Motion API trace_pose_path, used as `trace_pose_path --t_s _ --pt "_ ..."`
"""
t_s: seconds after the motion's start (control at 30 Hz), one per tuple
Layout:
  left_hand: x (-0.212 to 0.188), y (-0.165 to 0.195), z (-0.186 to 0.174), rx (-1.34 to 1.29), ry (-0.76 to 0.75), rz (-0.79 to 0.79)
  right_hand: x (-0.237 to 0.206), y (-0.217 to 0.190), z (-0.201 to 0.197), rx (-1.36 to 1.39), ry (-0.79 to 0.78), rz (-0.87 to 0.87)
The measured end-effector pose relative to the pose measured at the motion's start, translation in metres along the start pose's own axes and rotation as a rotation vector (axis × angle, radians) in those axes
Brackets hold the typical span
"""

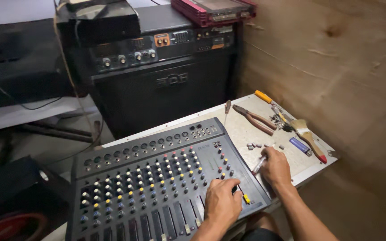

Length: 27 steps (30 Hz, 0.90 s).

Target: The person sits at a workbench repairing an audio mixing console, using a screwdriver to work on the fader and knob area of the mixer. They handle small mixer knobs, set some on the table, and repeatedly work on the console's controls throughout the clip.

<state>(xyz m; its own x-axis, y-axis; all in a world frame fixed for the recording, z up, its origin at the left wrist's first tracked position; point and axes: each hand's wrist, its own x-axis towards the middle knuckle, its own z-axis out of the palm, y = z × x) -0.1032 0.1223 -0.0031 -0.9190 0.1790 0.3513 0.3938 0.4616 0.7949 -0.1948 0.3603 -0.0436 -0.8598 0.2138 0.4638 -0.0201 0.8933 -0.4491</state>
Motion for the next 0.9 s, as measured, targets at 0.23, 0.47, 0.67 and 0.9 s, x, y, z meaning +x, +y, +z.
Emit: trace_pose_path --t_s 0.23,0.47,0.67,0.9 --pt "-0.003 0.001 -0.006 0.007 -0.023 -0.01 -0.032 -0.045 -0.022 0.478 0.182 0.418" --pt "0.006 0.008 -0.023 -0.12 -0.182 -0.318 -0.083 -0.114 -0.005 1.022 0.244 0.306" --pt "-0.022 -0.006 -0.065 -0.027 0.159 -0.025 -0.126 -0.164 0.018 1.173 0.155 0.255" --pt "-0.049 -0.021 -0.094 0.002 0.248 -0.054 -0.145 -0.18 0.016 1.179 -0.044 0.096"
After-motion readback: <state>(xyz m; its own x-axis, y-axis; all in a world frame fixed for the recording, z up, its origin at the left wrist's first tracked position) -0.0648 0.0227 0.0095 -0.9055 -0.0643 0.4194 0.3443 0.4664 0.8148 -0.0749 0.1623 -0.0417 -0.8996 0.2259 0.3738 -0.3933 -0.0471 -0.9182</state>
